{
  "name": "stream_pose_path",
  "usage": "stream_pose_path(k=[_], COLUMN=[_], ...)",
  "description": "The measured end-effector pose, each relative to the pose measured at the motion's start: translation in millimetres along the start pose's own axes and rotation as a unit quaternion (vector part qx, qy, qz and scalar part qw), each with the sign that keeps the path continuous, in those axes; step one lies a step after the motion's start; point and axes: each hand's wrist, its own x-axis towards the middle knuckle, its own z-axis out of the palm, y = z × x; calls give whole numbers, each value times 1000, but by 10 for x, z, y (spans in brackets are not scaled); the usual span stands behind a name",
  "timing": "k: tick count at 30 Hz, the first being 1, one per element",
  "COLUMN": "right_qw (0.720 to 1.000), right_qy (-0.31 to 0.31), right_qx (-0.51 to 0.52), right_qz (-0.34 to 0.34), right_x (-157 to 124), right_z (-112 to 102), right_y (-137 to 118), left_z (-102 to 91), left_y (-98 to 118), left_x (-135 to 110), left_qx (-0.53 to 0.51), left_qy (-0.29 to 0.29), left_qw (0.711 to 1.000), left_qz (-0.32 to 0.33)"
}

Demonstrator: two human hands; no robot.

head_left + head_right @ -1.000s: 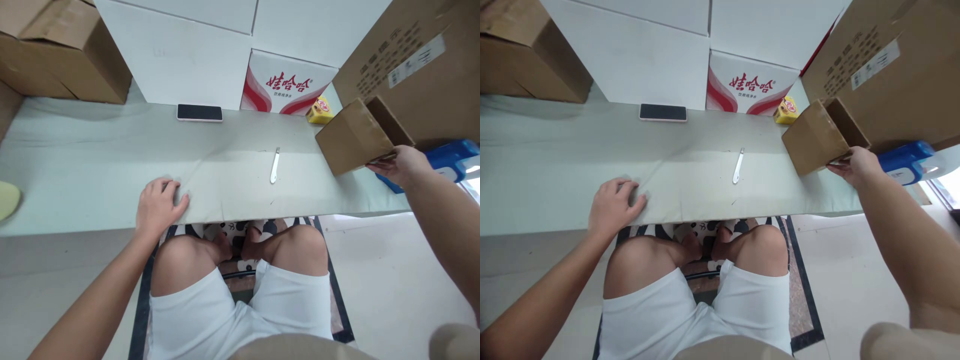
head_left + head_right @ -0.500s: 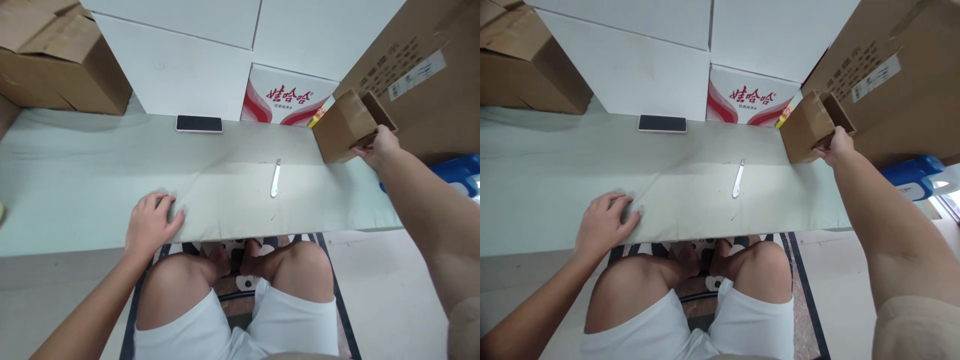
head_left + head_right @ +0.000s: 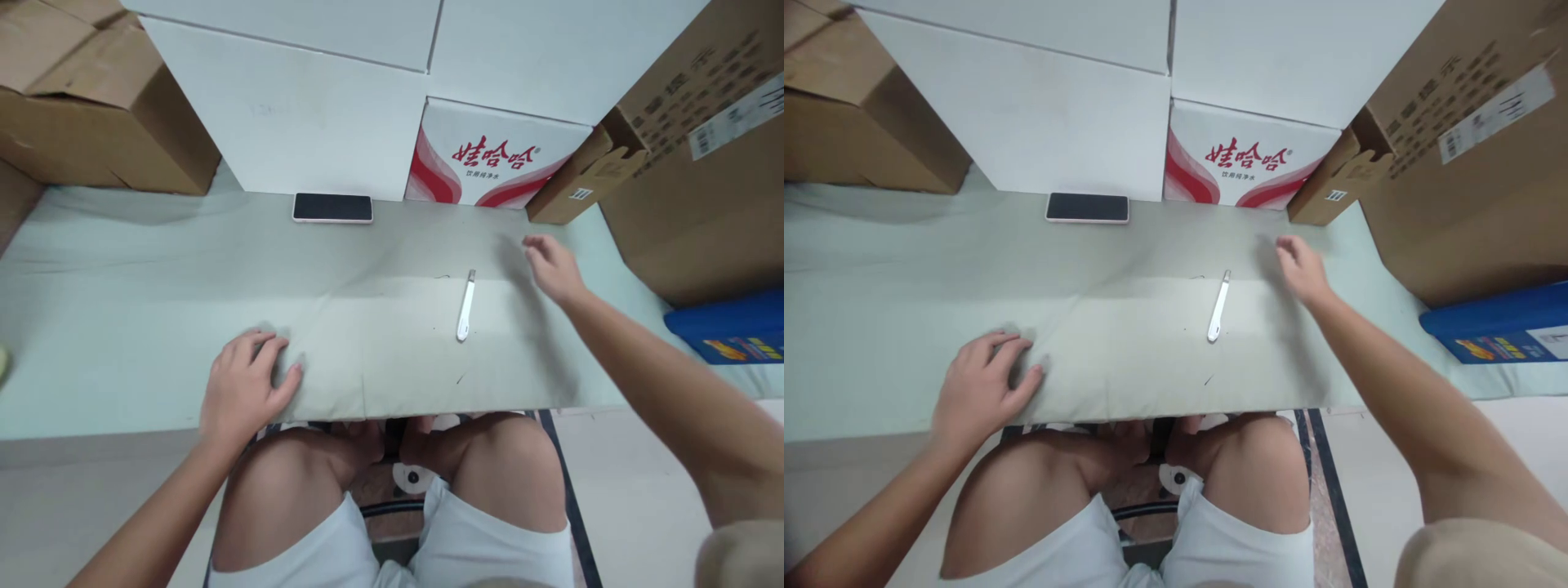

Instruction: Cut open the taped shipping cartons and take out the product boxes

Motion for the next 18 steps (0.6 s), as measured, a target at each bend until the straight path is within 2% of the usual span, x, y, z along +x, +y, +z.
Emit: stream_pose_path(k=[4, 7, 9, 13, 15, 18], right_qw=[996, 988, 985, 981, 978, 975], right_qy=[-36, -4, 6, -44, -72, -85], right_qx=[14, -38, -64, -116, -142, -155], right_qz=[-83, -148, -159, -148, -136, -135], right_x=[-975, -1382, -1454, -1398, -1376, -1381], right_z=[349, 497, 572, 635, 628, 630], right_y=[130, 279, 339, 342, 342, 394], left_z=[-22, -72, -109, -240, -359, -584], left_y=[47, 115, 137, 35, -87, -331], left_x=[-2, -25, -34, 110, 329, 845], left_qx=[-6, -11, -21, -60, -72, -41], left_qy=[-6, -28, -48, -85, -89, -63], left_qw=[1000, 999, 998, 993, 990, 992], left_qz=[-4, -10, -19, -60, -81, -101])
